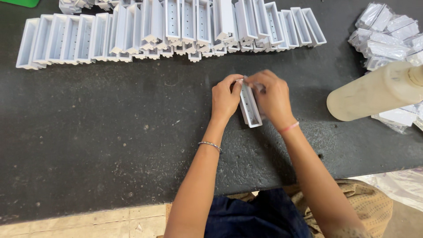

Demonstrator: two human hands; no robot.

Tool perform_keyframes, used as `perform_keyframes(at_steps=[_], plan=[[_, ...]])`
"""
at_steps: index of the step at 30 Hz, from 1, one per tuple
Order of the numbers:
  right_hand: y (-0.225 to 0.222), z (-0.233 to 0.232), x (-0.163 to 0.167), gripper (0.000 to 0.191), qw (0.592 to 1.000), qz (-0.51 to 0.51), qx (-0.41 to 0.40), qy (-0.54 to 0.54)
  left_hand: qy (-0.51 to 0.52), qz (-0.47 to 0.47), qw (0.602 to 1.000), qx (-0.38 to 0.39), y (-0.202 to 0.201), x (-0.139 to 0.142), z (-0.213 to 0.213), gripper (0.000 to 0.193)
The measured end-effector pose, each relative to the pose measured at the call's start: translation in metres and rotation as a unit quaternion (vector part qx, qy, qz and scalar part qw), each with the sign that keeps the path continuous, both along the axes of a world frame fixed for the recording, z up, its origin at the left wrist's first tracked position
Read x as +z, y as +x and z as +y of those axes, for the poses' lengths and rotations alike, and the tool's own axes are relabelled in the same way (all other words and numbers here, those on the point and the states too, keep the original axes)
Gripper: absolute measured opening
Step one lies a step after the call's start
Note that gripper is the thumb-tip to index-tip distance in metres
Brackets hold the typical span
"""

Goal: The person wipes the interior of small white plastic channel parts with a cloth, then stacks them in neat rows on the table. They repeat this process for multiple parts, occasionally picking up a bottle to apply liquid to the cloth.

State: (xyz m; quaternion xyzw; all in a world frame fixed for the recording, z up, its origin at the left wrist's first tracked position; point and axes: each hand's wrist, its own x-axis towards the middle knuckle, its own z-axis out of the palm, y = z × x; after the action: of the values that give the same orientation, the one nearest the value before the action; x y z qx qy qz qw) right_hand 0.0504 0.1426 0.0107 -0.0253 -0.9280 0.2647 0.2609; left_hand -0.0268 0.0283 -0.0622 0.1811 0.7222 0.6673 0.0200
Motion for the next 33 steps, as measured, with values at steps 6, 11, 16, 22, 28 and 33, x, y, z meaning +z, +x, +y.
perform_keyframes(at_steps=[6, 11, 16, 22, 28, 33], plan=[[0.025, -0.005, 0.005, 0.029, 1.0, -0.021, 0.006, 0.014, -0.003, 0.015, 1.0, 0.011, 0.004, 0.001, 0.0, 0.017], [0.107, -0.032, 0.016, 0.031, 0.995, -0.098, -0.033, -0.002, -0.009, -0.008, 1.0, 0.015, 0.009, 0.001, 0.003, 0.017], [0.134, -0.023, 0.019, 0.029, 0.989, -0.087, -0.022, -0.115, -0.039, -0.003, 0.999, 0.006, 0.005, -0.003, 0.0, 0.018], [0.124, -0.011, -0.017, 0.016, 0.926, -0.042, -0.102, -0.361, -0.188, 0.074, 0.974, -0.102, -0.004, -0.015, -0.02, 0.045], [0.096, 0.005, -0.046, 0.022, 0.818, -0.017, -0.12, -0.562, -0.167, 0.125, 0.955, -0.213, -0.004, -0.015, -0.018, 0.065], [0.081, 0.015, -0.053, 0.024, 0.79, -0.001, -0.097, -0.606, -0.179, 0.098, 0.951, -0.231, 0.01, -0.012, -0.002, 0.067]])
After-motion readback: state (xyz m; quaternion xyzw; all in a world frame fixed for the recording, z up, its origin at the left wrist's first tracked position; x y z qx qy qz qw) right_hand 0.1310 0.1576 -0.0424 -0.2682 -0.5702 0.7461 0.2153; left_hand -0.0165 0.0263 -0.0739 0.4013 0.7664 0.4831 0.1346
